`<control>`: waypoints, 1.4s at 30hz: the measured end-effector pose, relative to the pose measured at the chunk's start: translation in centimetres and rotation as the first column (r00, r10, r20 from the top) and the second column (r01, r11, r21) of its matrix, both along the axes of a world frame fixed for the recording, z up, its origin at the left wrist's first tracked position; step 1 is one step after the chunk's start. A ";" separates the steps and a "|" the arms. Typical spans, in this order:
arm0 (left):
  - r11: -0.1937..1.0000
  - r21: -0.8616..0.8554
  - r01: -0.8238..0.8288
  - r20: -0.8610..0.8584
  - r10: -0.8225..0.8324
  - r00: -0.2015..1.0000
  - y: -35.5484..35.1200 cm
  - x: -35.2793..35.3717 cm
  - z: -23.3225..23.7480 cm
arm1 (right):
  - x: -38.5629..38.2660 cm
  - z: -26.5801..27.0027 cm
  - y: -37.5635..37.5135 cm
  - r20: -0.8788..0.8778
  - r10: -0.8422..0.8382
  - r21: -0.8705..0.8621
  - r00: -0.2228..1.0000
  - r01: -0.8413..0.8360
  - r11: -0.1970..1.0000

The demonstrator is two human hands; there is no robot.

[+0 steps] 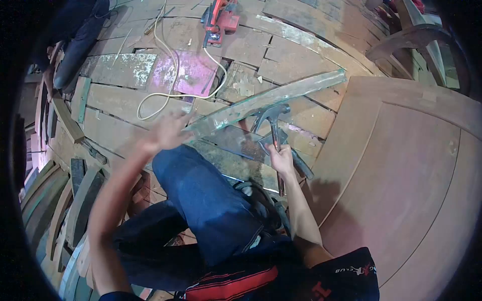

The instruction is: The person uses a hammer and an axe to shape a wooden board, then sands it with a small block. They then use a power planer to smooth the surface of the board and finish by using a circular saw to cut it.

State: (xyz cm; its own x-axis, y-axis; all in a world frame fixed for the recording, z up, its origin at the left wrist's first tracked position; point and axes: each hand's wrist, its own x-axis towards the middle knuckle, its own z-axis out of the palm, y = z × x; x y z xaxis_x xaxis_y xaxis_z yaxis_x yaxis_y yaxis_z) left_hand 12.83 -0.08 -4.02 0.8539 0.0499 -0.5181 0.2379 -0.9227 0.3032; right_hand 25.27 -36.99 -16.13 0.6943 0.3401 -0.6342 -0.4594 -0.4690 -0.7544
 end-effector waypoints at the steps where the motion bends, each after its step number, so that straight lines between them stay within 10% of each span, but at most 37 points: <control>1: 0.997 0.074 -0.001 -0.062 0.006 0.998 -2.2 1.1 -0.7 | 0.1 0.6 0.4 0.011 0.031 -0.098 0.999 -0.030 0.995; 8: 0.985 0.154 -0.077 -0.298 0.120 0.947 -11.9 4.0 -5.7 | 1.0 1.0 1.3 -0.082 -0.044 -0.071 0.996 0.038 0.997; 42: 0.977 0.142 -0.158 -0.045 0.166 0.985 -13.5 2.4 -5.9 | 2.0 1.4 1.7 -0.183 -0.021 -0.067 0.983 0.009 0.998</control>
State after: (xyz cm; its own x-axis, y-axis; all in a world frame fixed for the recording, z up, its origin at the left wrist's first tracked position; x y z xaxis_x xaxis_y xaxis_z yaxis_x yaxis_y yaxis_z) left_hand 15.20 -13.54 -9.89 0.7980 0.2593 -0.5440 0.4010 -0.9023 0.1581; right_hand 27.23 -35.27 -14.74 0.5684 0.2836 -0.7723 -0.5949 -0.5068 -0.6239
